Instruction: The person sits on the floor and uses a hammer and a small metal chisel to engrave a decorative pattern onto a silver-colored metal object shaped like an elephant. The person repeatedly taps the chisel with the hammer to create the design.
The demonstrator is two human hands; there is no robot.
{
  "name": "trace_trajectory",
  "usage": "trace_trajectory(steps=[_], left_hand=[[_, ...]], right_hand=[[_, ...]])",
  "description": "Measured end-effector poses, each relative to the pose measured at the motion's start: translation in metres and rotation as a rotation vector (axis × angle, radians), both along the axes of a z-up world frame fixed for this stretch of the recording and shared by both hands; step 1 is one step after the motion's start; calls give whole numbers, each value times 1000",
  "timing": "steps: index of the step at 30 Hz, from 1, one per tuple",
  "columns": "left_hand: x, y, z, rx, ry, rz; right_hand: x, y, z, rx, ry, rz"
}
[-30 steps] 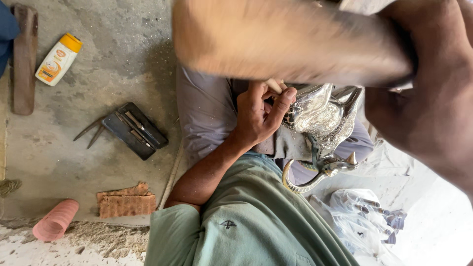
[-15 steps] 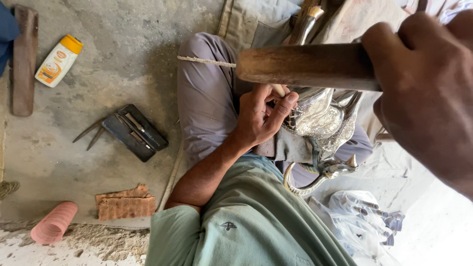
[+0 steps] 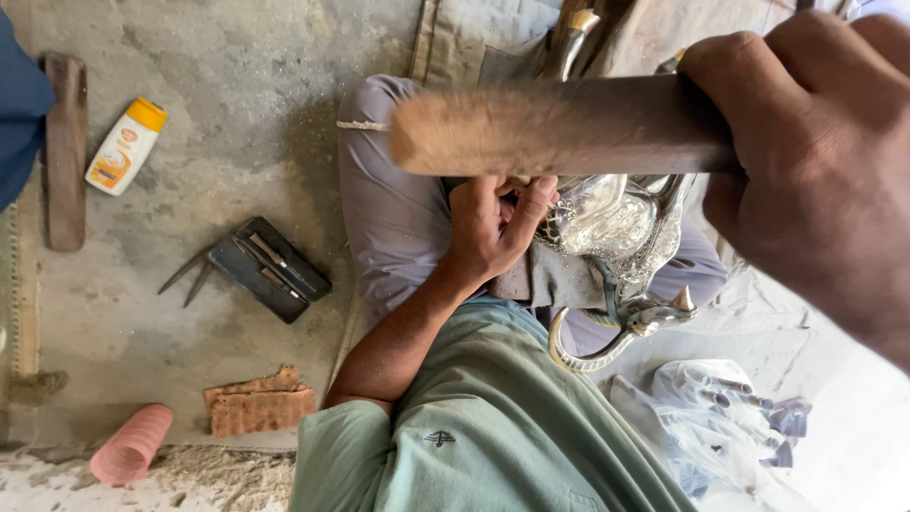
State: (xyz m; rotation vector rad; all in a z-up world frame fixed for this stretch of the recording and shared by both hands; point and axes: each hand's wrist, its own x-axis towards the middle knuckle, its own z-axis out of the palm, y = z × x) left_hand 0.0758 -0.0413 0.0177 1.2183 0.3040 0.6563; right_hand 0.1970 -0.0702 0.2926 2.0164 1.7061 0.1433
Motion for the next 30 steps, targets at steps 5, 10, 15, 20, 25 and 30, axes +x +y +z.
trace_trajectory(steps=[5,10,15,20,25,30], left_hand=[[-4,0,2,13,-27,69],[-34,21,9,-18,74,88],[-63,37,11,-12,282,72],[-67,29,9,-65,352,47],[-60,9,15,-79,278,29],[-49,-2,29,104,161,62]], right_hand=[[-14,-63,-11,193,5,-226],[11,-179,-72,743,594,-665],[32,-304,-174,1031,662,-1127],[6,-407,-266,1070,612,-1667],[-15,-442,-325,1610,981,-1588],[-13,-439,-325,1681,1050,-1546]])
